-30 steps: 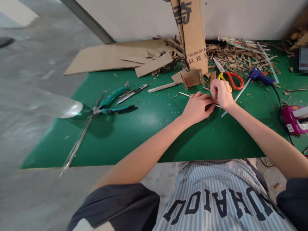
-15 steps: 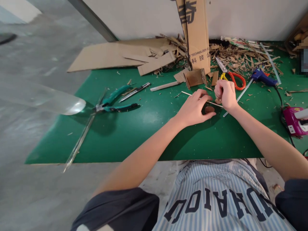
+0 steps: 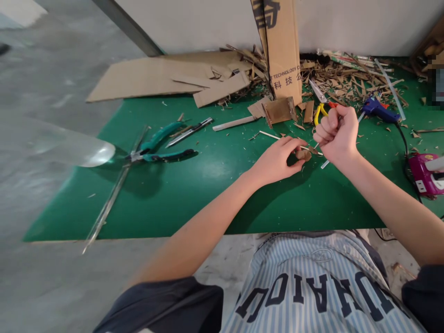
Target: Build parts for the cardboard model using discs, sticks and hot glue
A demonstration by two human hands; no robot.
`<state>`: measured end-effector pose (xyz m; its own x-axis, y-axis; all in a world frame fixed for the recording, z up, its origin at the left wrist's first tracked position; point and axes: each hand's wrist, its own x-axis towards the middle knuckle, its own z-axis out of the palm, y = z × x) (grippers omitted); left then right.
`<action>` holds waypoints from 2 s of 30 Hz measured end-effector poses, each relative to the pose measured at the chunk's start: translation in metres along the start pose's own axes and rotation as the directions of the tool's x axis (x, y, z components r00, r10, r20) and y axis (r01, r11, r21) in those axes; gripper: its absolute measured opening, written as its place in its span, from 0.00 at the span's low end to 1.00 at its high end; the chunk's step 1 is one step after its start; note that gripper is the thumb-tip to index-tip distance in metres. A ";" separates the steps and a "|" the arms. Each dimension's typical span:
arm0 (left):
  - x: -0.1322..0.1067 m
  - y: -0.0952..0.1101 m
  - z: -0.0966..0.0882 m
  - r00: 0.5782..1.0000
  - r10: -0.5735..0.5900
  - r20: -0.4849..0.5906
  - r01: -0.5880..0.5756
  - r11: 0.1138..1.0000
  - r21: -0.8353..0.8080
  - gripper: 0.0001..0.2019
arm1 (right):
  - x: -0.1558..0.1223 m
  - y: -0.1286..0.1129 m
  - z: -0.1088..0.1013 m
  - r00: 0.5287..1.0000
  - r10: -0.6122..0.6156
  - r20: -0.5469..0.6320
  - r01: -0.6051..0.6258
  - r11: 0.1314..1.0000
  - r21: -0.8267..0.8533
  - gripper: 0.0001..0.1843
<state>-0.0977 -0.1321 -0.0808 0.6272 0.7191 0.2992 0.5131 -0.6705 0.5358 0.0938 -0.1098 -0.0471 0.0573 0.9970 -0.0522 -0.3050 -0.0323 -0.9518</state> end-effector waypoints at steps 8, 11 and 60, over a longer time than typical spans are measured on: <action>-0.001 0.006 0.012 0.996 -0.085 0.001 0.084 0.995 0.046 0.16 | 0.002 -0.004 -0.011 0.997 0.000 -0.073 0.010 0.991 0.135 0.29; 0.000 0.005 0.014 0.993 -0.118 0.007 0.114 0.975 0.189 0.14 | 0.001 0.000 -0.009 0.998 0.004 -0.065 0.004 0.993 0.115 0.29; 0.004 -0.011 -0.010 0.988 -0.081 0.134 0.087 0.995 -0.038 0.07 | -0.024 0.043 0.035 0.936 -0.140 0.324 0.168 0.984 -0.062 0.29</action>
<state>-0.1070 -0.1202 -0.0772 0.6563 0.7402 0.1464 0.5431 -0.5981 0.5893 0.0457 -0.1327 -0.0763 -0.2119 0.9602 0.1818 -0.2310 0.1316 -0.9640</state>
